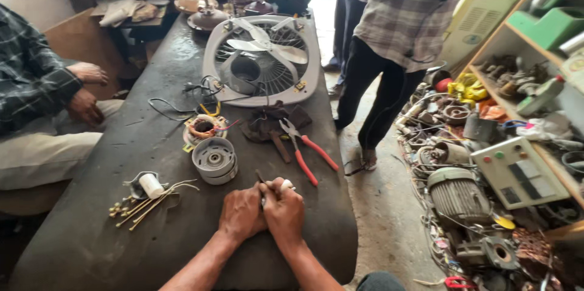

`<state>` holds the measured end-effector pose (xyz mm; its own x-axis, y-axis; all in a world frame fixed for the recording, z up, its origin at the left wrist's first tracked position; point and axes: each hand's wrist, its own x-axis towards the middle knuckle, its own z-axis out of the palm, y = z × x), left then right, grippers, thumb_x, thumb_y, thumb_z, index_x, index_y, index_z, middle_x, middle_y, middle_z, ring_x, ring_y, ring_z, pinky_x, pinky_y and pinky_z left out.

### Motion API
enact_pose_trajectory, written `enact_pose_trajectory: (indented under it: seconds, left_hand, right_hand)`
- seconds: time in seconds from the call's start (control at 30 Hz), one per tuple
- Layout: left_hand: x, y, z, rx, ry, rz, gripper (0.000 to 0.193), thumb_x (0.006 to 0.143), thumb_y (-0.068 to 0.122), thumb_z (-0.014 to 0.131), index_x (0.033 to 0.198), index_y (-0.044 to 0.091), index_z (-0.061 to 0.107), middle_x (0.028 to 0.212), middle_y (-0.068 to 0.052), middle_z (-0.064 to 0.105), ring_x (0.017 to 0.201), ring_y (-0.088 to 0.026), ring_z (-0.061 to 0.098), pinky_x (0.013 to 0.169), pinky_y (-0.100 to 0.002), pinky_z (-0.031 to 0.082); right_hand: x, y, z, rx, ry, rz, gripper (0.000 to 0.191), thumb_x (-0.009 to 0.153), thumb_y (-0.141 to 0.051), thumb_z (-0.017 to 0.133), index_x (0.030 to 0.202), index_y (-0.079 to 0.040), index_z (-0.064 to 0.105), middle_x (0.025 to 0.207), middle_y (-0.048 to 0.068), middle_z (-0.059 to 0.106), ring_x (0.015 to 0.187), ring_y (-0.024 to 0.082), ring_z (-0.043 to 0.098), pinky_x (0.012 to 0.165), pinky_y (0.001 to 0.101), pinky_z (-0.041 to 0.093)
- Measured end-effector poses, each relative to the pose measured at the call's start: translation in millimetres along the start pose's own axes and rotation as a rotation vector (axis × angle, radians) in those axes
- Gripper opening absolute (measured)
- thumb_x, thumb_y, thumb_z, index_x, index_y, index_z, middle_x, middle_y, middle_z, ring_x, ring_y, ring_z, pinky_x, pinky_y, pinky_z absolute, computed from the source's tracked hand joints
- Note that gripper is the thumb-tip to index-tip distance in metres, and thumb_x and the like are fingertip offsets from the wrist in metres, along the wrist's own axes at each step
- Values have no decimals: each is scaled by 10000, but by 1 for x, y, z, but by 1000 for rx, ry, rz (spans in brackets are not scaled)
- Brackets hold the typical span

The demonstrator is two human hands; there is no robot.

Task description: The person repeatedly uses a metal file to smooth the surface of a small cylindrical motor component on a workbench. They rotate the component by hand and file different sides while other tools and disassembled fan parts remain on the table.

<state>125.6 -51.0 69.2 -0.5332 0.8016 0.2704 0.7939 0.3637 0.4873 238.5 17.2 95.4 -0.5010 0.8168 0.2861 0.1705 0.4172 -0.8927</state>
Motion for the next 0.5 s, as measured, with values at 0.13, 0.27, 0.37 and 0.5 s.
enact_pose_trajectory:
  seconds: [0.13, 0.27, 0.37, 0.5]
  left_hand:
    - [2, 0, 1, 29, 149, 147, 549, 718, 277, 769, 1180, 18, 626, 759, -176, 731, 688, -403, 709, 629, -536, 545]
    - [0, -1, 3, -4, 72, 74, 432, 739, 328, 774, 1063, 67, 661, 781, -159, 735, 713, -384, 717, 645, -514, 559]
    - [0, -1, 3, -3, 71, 67, 425, 740, 315, 763, 1075, 75, 660, 764, -166, 732, 713, -384, 719, 647, -513, 562]
    - [0, 2, -1, 45, 237, 230, 586, 667, 276, 768, 1144, -34, 630, 716, -185, 721, 633, -402, 706, 584, -534, 544]
  right_hand:
    - [0, 0, 1, -89, 65, -185, 134, 889, -182, 735, 895, -52, 703, 790, 194, 727, 767, 379, 735, 626, 451, 547]
    - [-3, 0, 1, -79, 54, -125, 124, 884, -182, 732, 874, -60, 713, 771, 180, 743, 723, 368, 741, 635, 457, 543]
    - [-3, 0, 0, -24, 41, -111, 130, 891, -181, 721, 870, -56, 689, 780, 176, 748, 757, 361, 755, 629, 457, 552]
    - [-2, -2, -2, -203, 47, -197, 66, 883, -110, 677, 881, -44, 683, 779, 213, 719, 790, 420, 712, 644, 508, 515]
